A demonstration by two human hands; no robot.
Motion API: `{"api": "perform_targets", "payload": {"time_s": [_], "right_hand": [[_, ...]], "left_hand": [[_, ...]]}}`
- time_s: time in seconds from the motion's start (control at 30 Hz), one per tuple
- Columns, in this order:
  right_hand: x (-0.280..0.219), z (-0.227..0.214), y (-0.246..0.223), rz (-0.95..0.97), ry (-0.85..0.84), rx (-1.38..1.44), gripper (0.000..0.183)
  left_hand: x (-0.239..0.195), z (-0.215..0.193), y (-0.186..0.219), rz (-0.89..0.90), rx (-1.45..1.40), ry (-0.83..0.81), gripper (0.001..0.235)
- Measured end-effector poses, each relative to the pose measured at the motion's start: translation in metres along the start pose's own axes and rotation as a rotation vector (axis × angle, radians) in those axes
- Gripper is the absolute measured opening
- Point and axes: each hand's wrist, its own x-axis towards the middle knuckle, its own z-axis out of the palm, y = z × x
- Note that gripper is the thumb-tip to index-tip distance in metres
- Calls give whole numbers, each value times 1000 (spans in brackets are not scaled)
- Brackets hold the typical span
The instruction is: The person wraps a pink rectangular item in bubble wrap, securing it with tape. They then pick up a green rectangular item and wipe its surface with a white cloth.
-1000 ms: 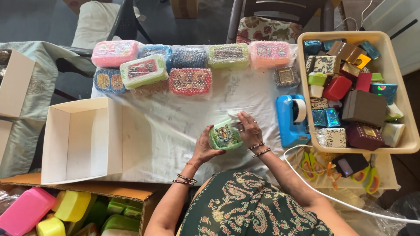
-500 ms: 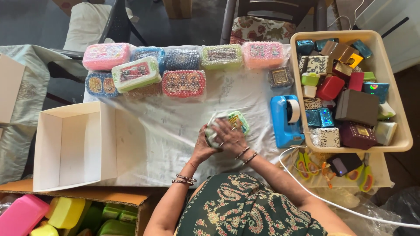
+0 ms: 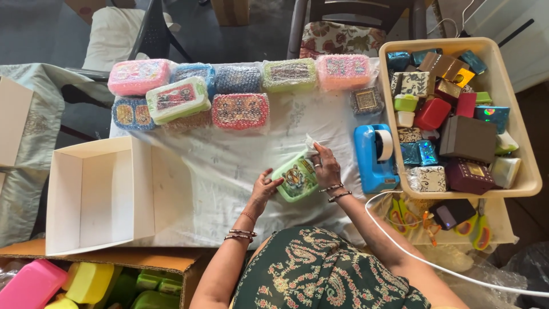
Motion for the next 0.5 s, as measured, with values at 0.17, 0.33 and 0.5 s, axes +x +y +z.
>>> {"api": "perform_targets", "payload": {"time_s": [0.17, 0.33, 0.5], "right_hand": [[-7, -5, -14, -16, 34, -85, 42], [-43, 3, -43, -317, -139, -55, 38], [-47, 4, -69, -527, -325, -275, 61]], "left_hand": [[-40, 29, 32, -65, 117, -125, 82], [-14, 5, -13, -32, 214, -67, 68], [-4, -4, -28, 23, 110, -117, 56]]}}
